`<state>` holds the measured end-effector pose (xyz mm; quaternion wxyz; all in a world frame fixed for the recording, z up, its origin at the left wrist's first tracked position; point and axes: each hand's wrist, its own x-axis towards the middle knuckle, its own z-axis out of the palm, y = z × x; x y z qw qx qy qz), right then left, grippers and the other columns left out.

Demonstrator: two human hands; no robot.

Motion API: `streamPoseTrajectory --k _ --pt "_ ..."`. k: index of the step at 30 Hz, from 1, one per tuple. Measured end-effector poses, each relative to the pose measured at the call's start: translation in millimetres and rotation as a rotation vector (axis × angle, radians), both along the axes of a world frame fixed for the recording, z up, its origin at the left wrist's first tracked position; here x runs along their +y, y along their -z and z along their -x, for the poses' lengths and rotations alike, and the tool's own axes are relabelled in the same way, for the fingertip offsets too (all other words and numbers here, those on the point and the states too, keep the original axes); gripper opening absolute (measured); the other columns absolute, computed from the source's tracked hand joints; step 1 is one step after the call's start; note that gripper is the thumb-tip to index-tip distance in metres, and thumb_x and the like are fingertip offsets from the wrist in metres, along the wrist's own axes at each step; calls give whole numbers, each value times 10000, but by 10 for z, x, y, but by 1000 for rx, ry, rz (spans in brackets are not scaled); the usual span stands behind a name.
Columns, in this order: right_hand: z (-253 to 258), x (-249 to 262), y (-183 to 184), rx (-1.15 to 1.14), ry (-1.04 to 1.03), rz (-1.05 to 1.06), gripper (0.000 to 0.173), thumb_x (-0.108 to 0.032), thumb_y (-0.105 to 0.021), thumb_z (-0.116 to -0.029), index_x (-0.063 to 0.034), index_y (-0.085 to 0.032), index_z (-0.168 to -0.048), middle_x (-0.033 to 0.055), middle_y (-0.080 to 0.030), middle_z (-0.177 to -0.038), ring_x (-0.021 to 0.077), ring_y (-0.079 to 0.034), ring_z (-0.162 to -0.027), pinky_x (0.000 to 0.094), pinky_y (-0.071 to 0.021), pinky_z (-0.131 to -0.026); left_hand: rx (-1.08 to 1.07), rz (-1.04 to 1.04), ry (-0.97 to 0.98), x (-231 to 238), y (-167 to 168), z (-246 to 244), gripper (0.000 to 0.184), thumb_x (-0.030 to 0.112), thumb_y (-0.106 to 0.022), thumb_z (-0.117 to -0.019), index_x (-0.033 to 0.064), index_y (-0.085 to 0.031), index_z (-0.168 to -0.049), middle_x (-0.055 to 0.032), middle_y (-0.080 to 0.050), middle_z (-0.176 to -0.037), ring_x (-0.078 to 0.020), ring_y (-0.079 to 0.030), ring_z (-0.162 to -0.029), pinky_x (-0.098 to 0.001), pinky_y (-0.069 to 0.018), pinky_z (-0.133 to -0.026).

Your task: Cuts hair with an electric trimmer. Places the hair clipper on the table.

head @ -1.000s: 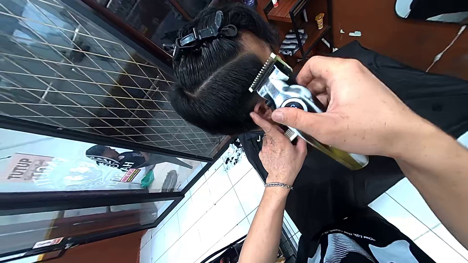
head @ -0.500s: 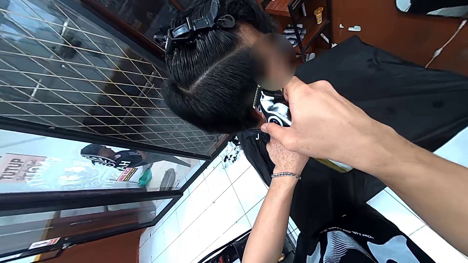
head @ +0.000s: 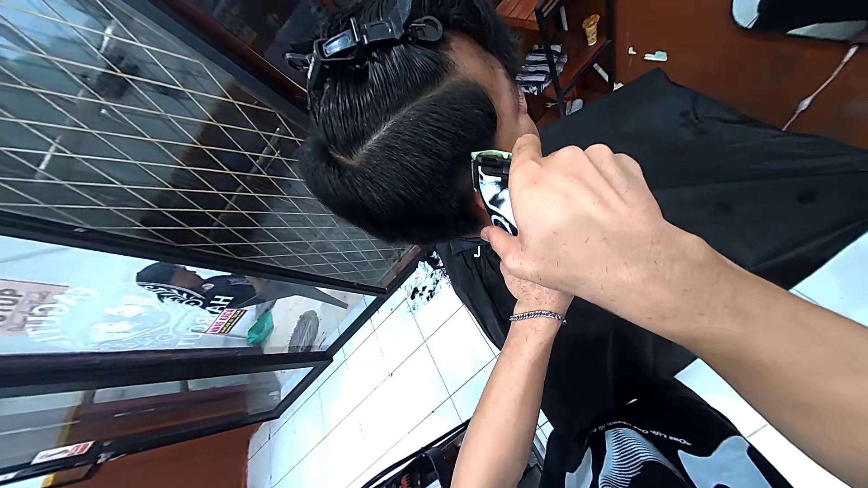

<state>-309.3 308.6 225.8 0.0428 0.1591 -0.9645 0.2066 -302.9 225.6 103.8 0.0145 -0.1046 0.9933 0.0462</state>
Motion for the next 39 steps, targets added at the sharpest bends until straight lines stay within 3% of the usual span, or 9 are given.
streamPoseTrajectory --k 2,7,12,15,17,21,28,32,39 --pt "3 15 50 35 -41 9 561 -508 -699 -876 -32 -561 -1138 73 -587 -763 286 -646 -701 419 -458 -564 -38 -64 -68 -16 122 19 676 292 -705 -955 -22 -380 -1457 -235 -630 -1177 -327 -662 -1022 -475 -551 -771" --pt "8 23 82 29 -2 18 640 -512 -690 -882 6 -549 -1231 96 -607 -797 306 -660 -740 431 -478 -587 -71 119 48 -28 96 26 530 341 -691 -936 -26 -556 -1294 -209 -670 -1002 -315 -686 -845 -455 -541 -660" --pt "39 76 122 52 -107 107 515 -522 -681 -900 -82 -565 -1143 50 -588 -789 261 -643 -720 417 -470 -579 -56 55 -2 -35 119 28 569 356 -697 -950 -3 -535 -1361 -232 -640 -1157 -340 -652 -1022 -489 -540 -777" --pt "55 107 72 -12 -72 71 596 -513 -668 -912 -29 -547 -1238 80 -609 -813 295 -659 -759 447 -487 -603 4 102 90 -30 -2 15 444 314 -741 -905 -31 -649 -1168 -222 -688 -962 -350 -687 -856 -492 -536 -670" --pt "75 107 59 -23 -50 60 682 -509 -658 -914 13 -521 -1332 99 -623 -830 313 -665 -778 460 -493 -617 34 104 117 -30 -57 9 424 307 -724 -929 -35 -639 -1165 -223 -678 -967 -351 -680 -859 -503 -537 -676" --pt "110 164 128 2 -192 187 478 -516 -682 -904 -122 -557 -1145 6 -573 -776 210 -628 -724 406 -477 -603 -84 130 117 -55 73 -28 473 357 -706 -942 -10 -668 -1238 -272 -680 -1160 -419 -649 -1107 -599 -500 -865" --pt "89 151 65 -47 -111 114 490 -519 -637 -934 -79 -577 -1140 44 -574 -770 252 -638 -722 426 -470 -582 -23 141 125 -69 86 -22 497 363 -707 -928 -31 -655 -1226 -274 -683 -1112 -415 -670 -1040 -581 -516 -794" --pt "97 164 139 -9 -275 239 446 -521 -682 -910 -155 -567 -1136 -23 -569 -769 167 -618 -710 378 -476 -592 -10 108 99 -74 136 10 447 304 -773 -866 16 -681 -1195 -224 -700 -1068 -380 -667 -1018 -550 -516 -789" --pt "84 149 85 -77 -132 150 421 -521 -639 -938 -118 -567 -1040 8 -540 -719 217 -610 -672 407 -456 -561 -45 149 106 -53 65 -18 500 369 -700 -934 -29 -653 -1234 -260 -691 -1100 -396 -679 -1026 -568 -524 -799"
